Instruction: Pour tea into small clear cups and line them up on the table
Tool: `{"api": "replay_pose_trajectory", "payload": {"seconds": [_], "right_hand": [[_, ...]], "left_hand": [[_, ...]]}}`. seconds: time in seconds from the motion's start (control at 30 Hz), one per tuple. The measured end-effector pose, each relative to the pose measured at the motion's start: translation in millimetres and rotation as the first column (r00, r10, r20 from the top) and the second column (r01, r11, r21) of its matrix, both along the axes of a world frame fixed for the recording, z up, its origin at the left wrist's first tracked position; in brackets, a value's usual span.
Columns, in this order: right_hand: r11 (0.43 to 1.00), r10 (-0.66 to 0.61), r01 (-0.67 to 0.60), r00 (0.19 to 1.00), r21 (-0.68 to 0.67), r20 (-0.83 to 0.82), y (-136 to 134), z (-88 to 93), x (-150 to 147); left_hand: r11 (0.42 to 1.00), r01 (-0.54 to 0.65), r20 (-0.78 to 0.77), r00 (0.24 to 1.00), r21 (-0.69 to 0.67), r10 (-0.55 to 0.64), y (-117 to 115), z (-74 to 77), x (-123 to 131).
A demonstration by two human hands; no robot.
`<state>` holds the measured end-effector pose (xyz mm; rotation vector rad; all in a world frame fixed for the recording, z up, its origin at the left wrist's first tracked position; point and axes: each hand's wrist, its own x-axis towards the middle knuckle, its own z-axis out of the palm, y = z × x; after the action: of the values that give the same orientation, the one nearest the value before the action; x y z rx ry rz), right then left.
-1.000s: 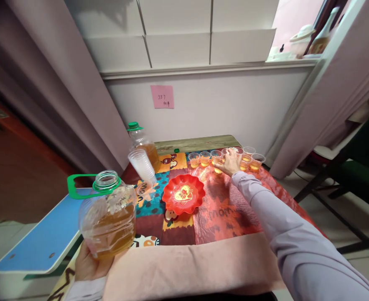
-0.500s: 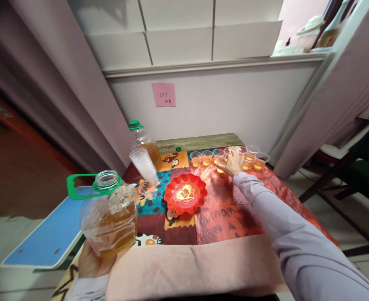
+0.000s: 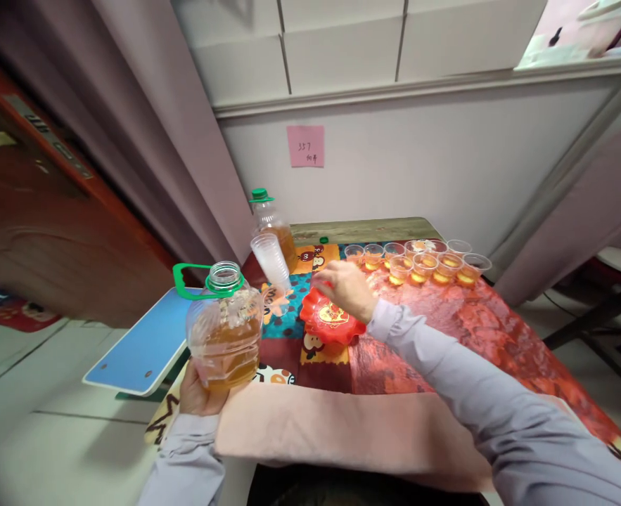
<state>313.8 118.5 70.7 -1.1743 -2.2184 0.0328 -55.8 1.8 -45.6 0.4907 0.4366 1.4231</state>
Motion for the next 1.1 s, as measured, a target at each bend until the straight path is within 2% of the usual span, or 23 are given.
{"api": "replay_pose_trajectory", "payload": {"seconds": [0.1,0.2,0.3,0.47,0.63,0.77,0.83,0.93,1.0,1.1], "right_hand": [[0.977,0.115,-0.097,0.990,-0.188,0.087,-19,-0.9,-62],[0.942,0.134,-0.075,0.978,-0.327,0.162,-25,-4.3,-105],[0.934,0.112,-0.041,0.977,-0.356,0.181,-24,-5.6,-126],[0.941,0.078,-0.012,0.980,-0.338,0.185,-22,-7.2,-134],[0.958,0.019,0.029,0.986,-0.284,0.164,-26,-5.6,-113],[0.991,-0.058,0.060,0.998,-0.123,0.027,-30,-8.1,-59],[0.997,-0.070,0.069,0.996,-0.026,-0.049,-33,-14.6,-26],[0.996,-0.084,0.086,0.994,0.017,-0.071,-39,-29.1,13],[0.995,-0.098,0.098,0.994,0.001,-0.053,-43,-39.4,26],[0.992,-0.121,0.120,0.992,-0.029,-0.045,-46,-52.2,29]], "left_hand": [[0.999,0.036,0.045,0.998,0.009,-0.036,0,0.4,-3],[0.997,0.077,0.061,0.995,0.014,-0.078,0,2.0,-5],[0.993,0.118,0.084,0.989,0.021,-0.120,0,2.2,-7],[0.993,0.119,0.078,0.990,0.004,-0.119,0,1.0,-6],[0.999,0.031,0.047,0.998,-0.039,-0.029,0,-1.7,-2],[0.997,0.001,0.028,1.000,-0.074,0.001,2,-5.1,-7],[0.996,-0.013,0.025,1.000,-0.083,0.015,3,-6.6,-10],[0.995,-0.046,0.024,0.999,-0.087,0.048,5,-7.8,-12],[0.994,-0.057,0.020,0.998,-0.092,0.059,5,-7.6,-11],[0.993,-0.075,0.014,0.997,-0.090,0.076,5,-5.9,-8]]}}
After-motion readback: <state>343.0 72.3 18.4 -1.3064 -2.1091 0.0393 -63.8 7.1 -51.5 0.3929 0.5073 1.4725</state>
